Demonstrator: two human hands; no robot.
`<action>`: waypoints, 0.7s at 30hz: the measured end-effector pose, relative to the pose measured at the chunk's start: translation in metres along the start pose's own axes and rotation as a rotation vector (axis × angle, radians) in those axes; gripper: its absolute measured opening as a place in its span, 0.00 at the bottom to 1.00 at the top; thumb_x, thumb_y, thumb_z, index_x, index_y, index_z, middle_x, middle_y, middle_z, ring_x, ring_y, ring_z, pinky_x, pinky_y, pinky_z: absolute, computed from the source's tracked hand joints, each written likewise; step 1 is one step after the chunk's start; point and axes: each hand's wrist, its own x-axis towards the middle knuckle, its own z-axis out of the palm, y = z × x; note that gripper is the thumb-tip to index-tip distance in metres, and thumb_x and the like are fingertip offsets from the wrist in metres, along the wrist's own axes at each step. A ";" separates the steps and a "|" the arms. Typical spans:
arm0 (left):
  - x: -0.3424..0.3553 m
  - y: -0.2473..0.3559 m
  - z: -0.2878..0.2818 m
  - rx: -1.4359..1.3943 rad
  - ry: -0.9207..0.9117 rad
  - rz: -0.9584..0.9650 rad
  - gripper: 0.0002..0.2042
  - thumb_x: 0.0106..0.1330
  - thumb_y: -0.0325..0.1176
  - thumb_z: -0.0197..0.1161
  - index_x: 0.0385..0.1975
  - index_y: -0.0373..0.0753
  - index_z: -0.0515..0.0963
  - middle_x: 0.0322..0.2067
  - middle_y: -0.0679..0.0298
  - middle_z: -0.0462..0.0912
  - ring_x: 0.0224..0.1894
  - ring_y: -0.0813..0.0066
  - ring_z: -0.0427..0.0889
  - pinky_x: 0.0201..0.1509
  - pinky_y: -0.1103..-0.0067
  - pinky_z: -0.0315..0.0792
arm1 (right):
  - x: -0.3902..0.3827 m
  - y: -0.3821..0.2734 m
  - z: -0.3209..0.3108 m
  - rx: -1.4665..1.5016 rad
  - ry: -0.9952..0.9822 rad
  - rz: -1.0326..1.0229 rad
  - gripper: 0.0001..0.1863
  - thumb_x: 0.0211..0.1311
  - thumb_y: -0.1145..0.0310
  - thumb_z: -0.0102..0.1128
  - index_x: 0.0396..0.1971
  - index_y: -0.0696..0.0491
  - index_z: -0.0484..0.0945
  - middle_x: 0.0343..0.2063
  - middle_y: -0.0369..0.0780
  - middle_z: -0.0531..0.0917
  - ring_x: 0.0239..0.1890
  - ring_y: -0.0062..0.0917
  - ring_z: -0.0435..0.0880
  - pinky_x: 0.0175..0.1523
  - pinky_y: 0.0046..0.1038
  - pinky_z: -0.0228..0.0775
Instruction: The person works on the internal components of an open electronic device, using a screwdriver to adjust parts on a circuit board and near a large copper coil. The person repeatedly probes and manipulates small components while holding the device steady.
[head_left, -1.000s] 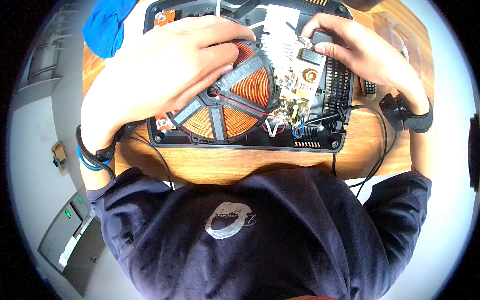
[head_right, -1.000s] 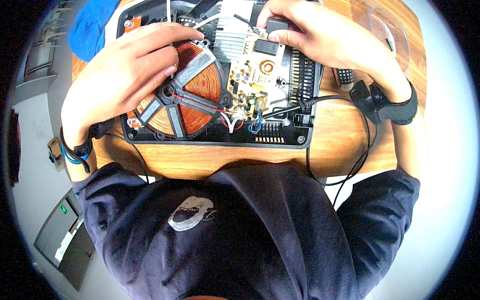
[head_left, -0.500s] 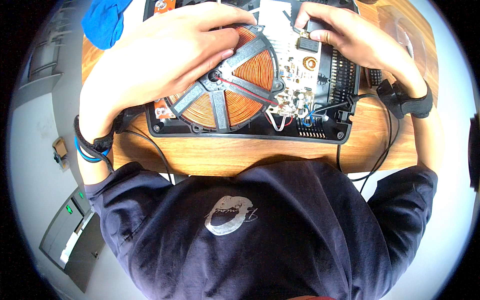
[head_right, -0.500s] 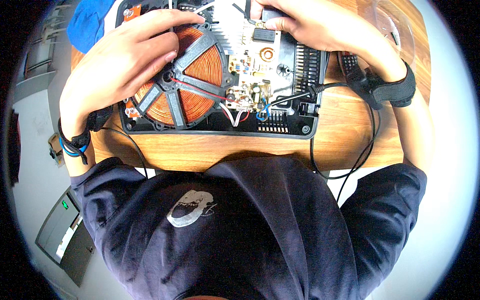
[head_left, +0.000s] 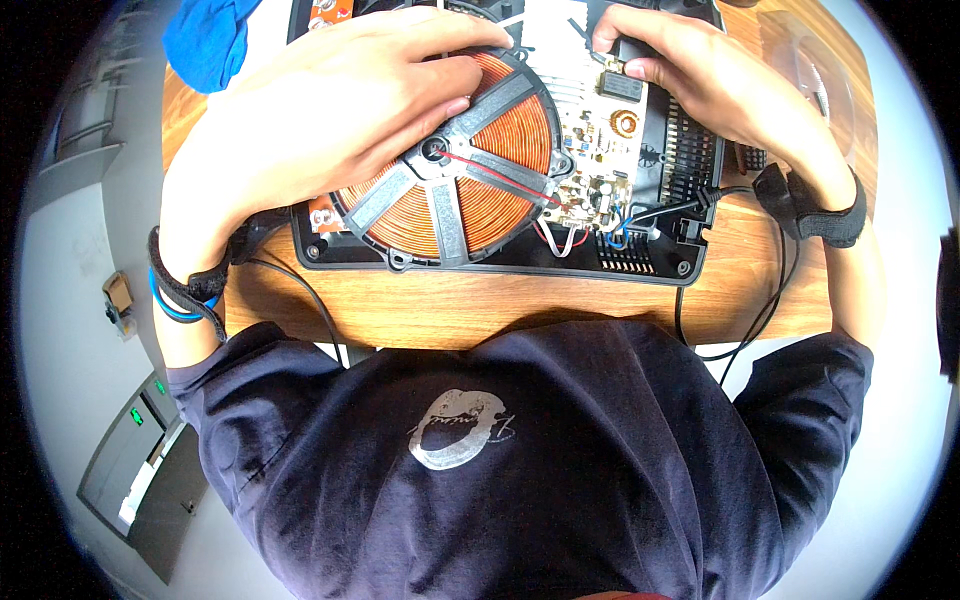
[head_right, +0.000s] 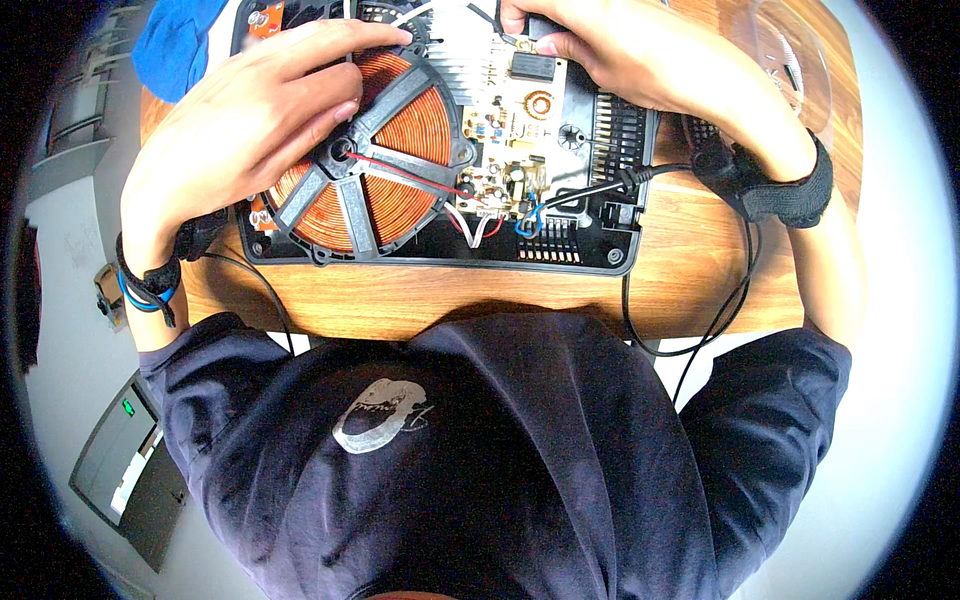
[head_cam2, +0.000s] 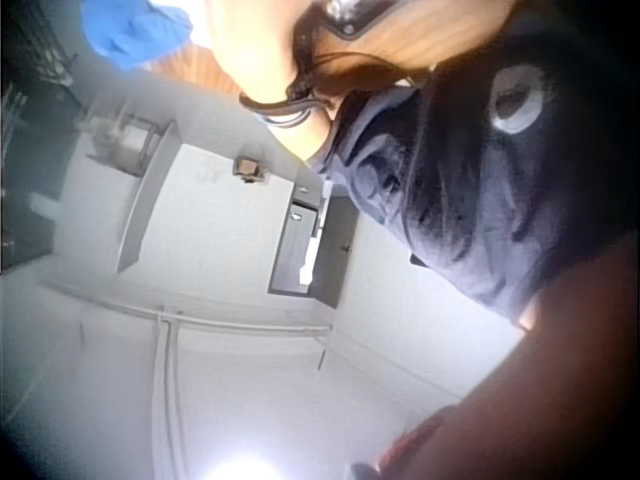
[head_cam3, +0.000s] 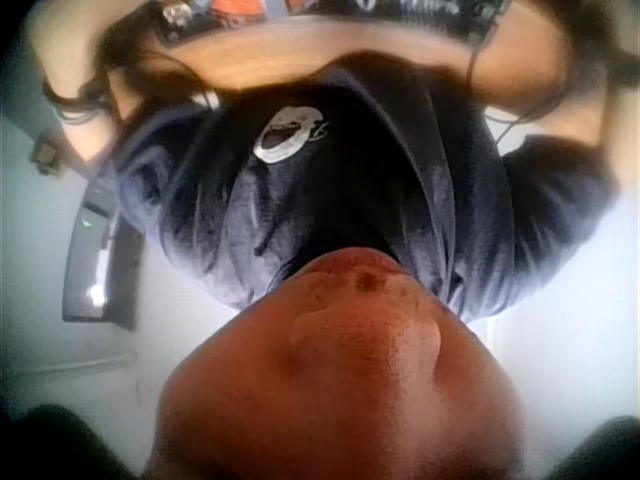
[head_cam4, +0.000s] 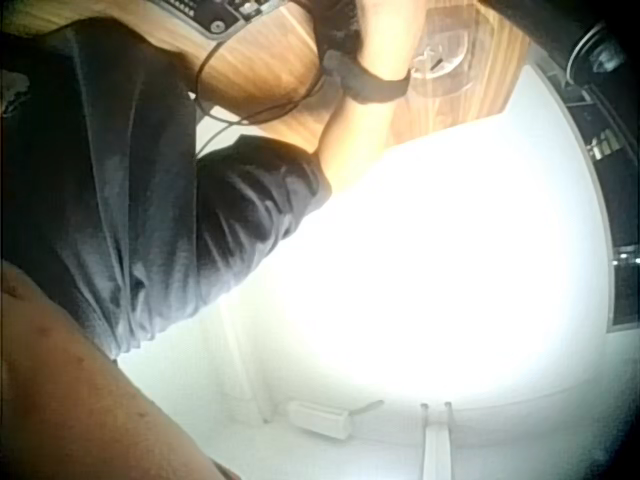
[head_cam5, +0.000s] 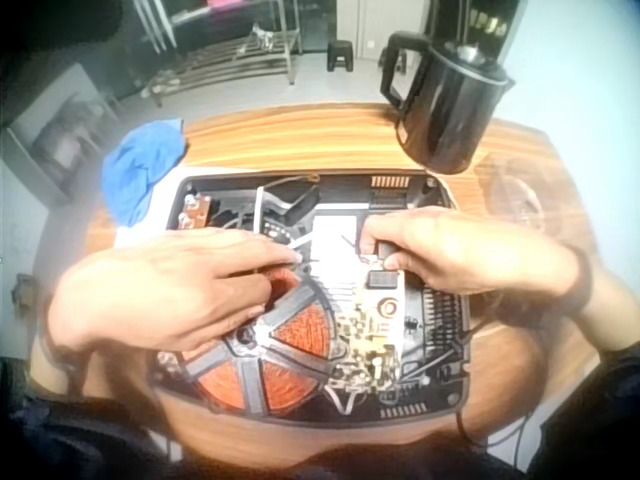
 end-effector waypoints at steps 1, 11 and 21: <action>-0.001 0.000 0.001 0.003 0.006 -0.007 0.18 0.82 0.38 0.66 0.55 0.26 0.83 0.68 0.43 0.82 0.67 0.44 0.86 0.73 0.59 0.81 | 0.000 0.001 0.000 0.002 -0.026 0.025 0.05 0.84 0.73 0.61 0.49 0.57 0.76 0.38 0.45 0.87 0.38 0.33 0.87 0.45 0.35 0.89; -0.007 -0.004 0.013 0.087 0.095 0.023 0.07 0.81 0.27 0.64 0.49 0.30 0.84 0.75 0.50 0.81 0.72 0.45 0.84 0.76 0.58 0.79 | -0.012 -0.012 0.000 -0.242 -0.007 0.023 0.14 0.83 0.73 0.62 0.62 0.56 0.75 0.49 0.44 0.79 0.42 0.29 0.80 0.48 0.32 0.85; -0.005 -0.005 0.012 0.076 0.091 0.028 0.07 0.80 0.27 0.65 0.49 0.30 0.84 0.75 0.49 0.81 0.73 0.44 0.83 0.76 0.57 0.78 | -0.016 -0.010 -0.003 -0.207 -0.063 0.093 0.16 0.81 0.77 0.62 0.63 0.57 0.74 0.49 0.44 0.78 0.40 0.28 0.77 0.44 0.29 0.82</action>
